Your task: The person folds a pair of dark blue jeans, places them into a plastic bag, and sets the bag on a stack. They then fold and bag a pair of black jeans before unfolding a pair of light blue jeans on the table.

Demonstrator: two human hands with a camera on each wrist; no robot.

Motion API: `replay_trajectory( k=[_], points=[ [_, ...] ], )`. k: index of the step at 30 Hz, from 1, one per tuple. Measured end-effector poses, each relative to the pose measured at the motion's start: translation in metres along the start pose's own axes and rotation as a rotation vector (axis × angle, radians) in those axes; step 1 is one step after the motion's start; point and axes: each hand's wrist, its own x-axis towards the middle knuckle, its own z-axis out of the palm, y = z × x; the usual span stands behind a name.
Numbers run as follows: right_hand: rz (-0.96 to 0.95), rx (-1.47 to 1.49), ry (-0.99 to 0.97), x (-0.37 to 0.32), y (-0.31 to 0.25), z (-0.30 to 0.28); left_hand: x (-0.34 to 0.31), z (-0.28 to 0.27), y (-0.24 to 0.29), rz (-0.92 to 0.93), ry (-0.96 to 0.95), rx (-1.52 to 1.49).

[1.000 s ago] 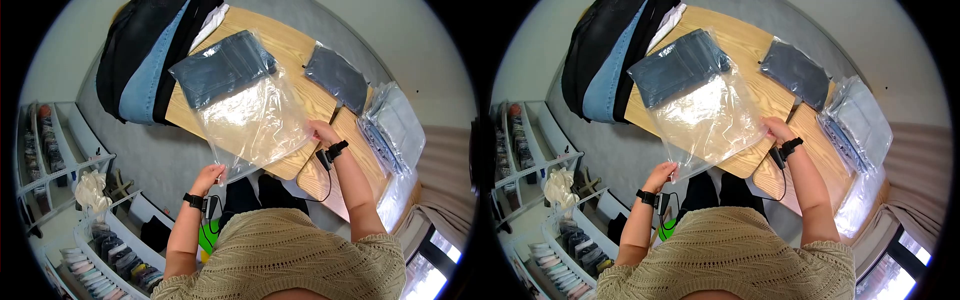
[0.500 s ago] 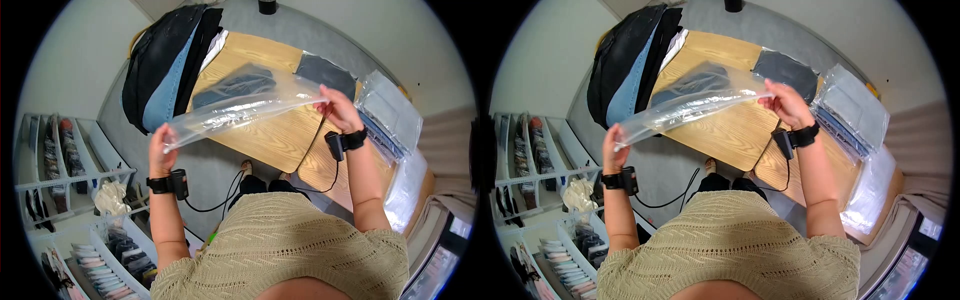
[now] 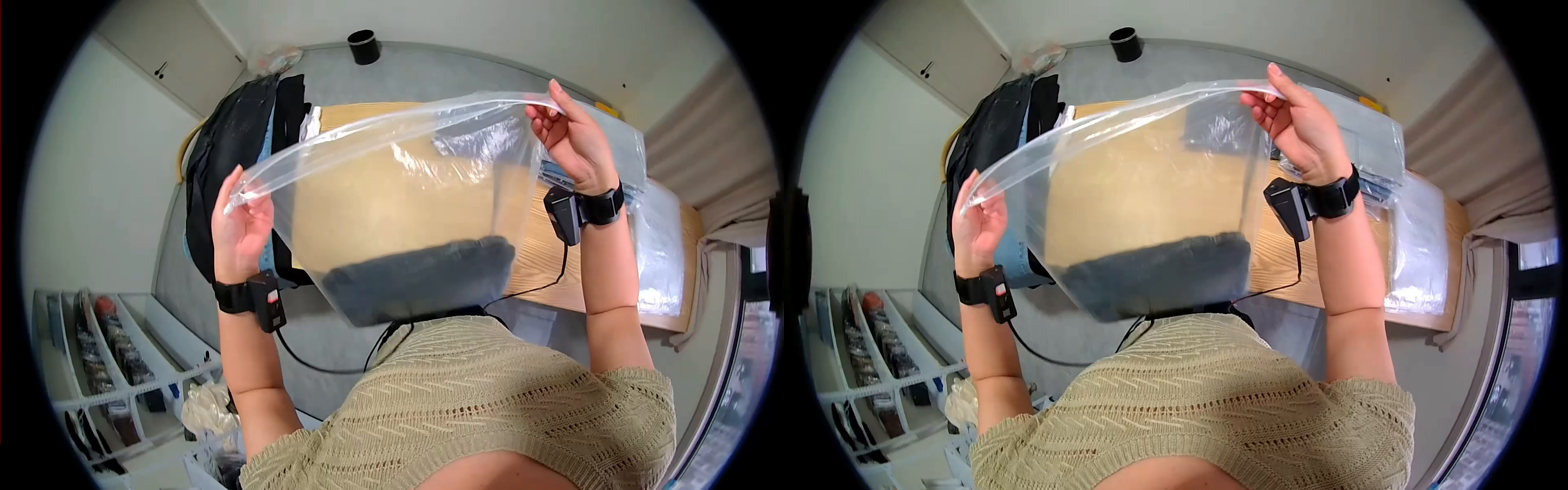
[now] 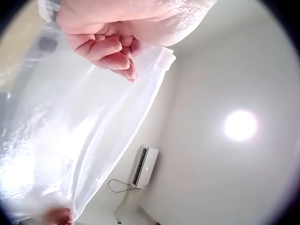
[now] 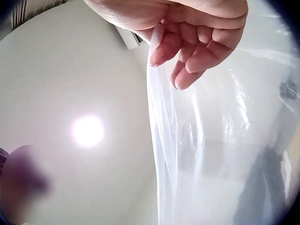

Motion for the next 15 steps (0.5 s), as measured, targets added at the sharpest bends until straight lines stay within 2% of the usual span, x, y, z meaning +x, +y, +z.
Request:
replay_trajectory(
  k=[2, 4, 6, 7, 9, 10, 12, 13, 15],
  points=[
    [-0.063, 0.003, 0.007, -0.004, -0.006, 0.004, 0.012, 0.008, 0.005, 0.096, 0.012, 0.054],
    [-0.121, 0.01, 0.006, -0.01, -0.01, 0.01, 0.019, 0.012, 0.013, 0.14, -0.119, 0.07],
    [-0.239, 0.029, -0.088, -0.019, -0.009, 0.012, 0.022, 0.01, 0.02, 0.11, -0.25, 0.078],
    [-0.274, 0.11, -0.089, -0.022, -0.002, 0.011, 0.019, 0.008, 0.016, 0.101, -0.244, 0.076],
    [-0.265, 0.027, -0.044, -0.034, 0.015, -0.001, 0.013, 0.005, 0.007, 0.226, 0.093, 0.183],
    [-0.26, -0.055, -0.007, -0.042, 0.026, -0.007, 0.022, -0.038, 0.009, 0.176, 0.013, 0.223],
    [-0.146, -0.176, 0.052, -0.059, 0.053, -0.017, 0.017, -0.085, -0.007, 0.106, -0.133, 0.454],
    [-0.079, -0.251, 0.016, -0.066, 0.073, -0.04, 0.013, -0.109, -0.019, 0.024, -0.074, 0.524],
    [0.116, -0.312, 0.173, -0.089, 0.118, -0.058, 0.002, -0.157, -0.049, -0.146, 0.017, 0.629]
  ],
)
